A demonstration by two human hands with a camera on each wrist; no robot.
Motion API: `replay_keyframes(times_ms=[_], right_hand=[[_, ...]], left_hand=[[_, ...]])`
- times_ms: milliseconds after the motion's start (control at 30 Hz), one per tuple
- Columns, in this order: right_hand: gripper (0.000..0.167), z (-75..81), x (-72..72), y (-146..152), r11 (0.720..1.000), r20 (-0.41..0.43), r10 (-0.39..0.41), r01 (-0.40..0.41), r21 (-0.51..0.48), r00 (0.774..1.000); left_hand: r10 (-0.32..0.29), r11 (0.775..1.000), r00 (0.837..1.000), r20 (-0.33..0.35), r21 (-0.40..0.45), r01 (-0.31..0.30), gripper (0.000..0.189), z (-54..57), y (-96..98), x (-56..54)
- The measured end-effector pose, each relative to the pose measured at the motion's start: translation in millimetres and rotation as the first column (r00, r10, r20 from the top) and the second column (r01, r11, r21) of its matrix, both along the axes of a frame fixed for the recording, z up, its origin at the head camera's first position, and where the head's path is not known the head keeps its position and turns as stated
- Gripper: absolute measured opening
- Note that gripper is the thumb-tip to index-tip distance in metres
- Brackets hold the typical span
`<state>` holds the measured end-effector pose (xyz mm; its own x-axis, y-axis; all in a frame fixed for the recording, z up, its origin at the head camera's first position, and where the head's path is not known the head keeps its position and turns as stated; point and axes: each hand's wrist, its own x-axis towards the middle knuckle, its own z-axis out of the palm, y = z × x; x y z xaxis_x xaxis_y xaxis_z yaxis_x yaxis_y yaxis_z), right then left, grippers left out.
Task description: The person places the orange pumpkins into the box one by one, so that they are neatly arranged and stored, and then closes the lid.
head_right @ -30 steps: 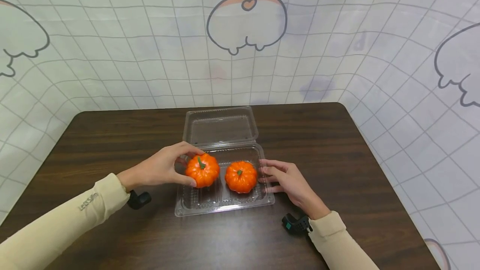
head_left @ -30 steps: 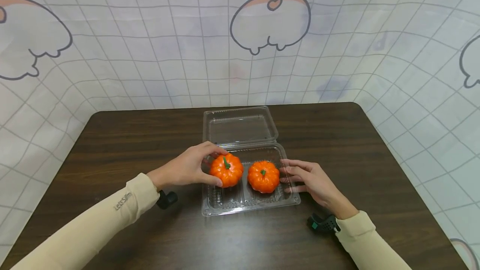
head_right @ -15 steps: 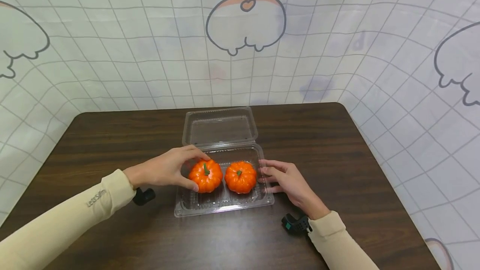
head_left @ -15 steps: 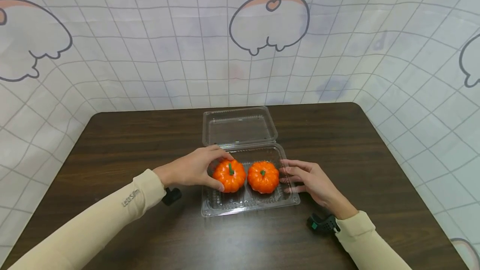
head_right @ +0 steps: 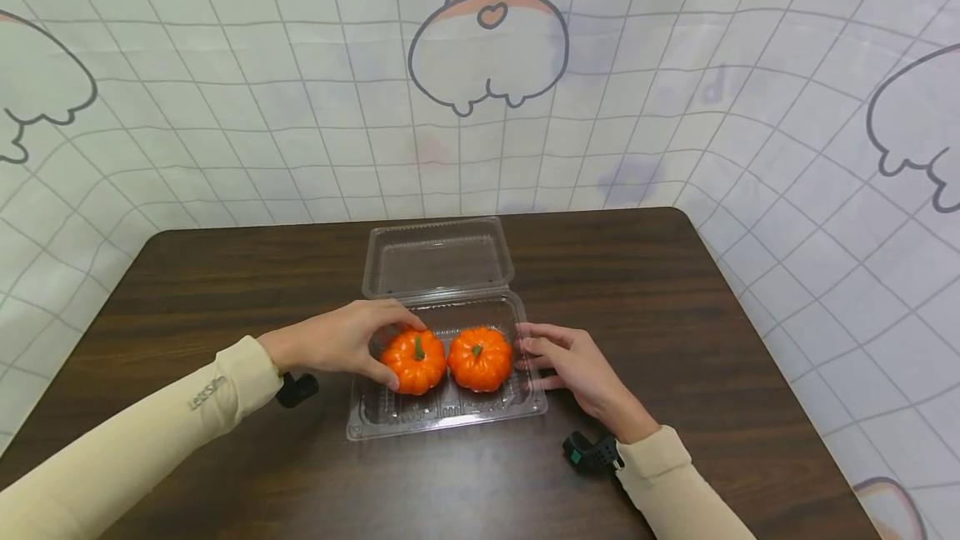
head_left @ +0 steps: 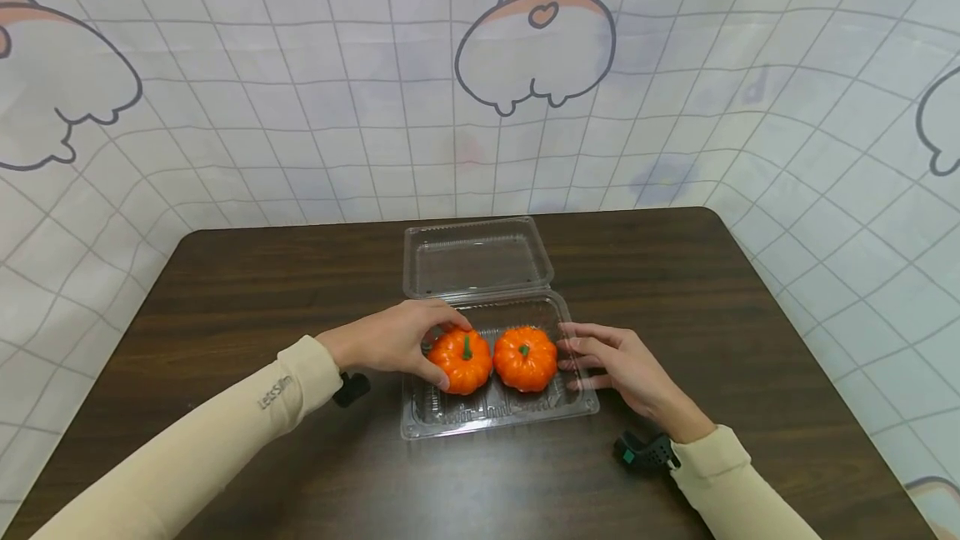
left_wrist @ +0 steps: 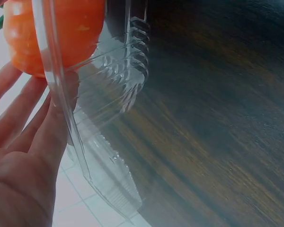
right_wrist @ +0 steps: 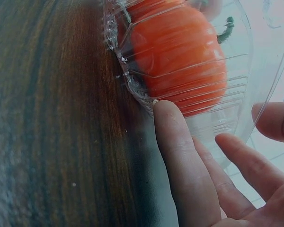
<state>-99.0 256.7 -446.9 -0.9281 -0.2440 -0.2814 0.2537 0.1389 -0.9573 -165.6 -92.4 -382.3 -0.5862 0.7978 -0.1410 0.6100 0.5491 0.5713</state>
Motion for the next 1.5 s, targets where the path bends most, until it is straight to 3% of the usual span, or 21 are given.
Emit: replay_keyframes(times_ms=[533,767,1033,1267,1500], right_hand=[[0.054,1.2,-2.9,0.3,1.000,-0.006,-0.002,0.002,0.000,1.000],[0.054,0.3,-3.0,0.8,1.000,-0.008,-0.007,0.006,-0.001,1.000],[0.055,-0.3,-3.1,1.2,1.000,0.003,-0.016,0.016,-0.009,1.000],[0.054,0.1,-1.7,0.7,1.000,0.009,-0.014,0.014,-0.010,1.000],[0.053,2.8,-0.2,0.1,1.000,0.014,-0.015,0.015,-0.006,1.000]], left_hand=[[0.025,0.999,0.997,0.079,0.023,-0.027,0.073,4.9,-1.2,-7.5],[0.096,0.992,0.986,0.139,0.069,-0.106,0.076,9.7,-9.9,-9.5],[0.180,0.965,0.977,0.116,0.173,-0.199,0.073,15.2,-25.6,-21.2],[0.295,0.926,0.950,0.105,0.213,-0.311,0.060,13.0,-42.2,-33.9],[0.431,0.865,0.895,0.116,0.227,-0.447,0.051,6.0,-59.1,-48.9]])
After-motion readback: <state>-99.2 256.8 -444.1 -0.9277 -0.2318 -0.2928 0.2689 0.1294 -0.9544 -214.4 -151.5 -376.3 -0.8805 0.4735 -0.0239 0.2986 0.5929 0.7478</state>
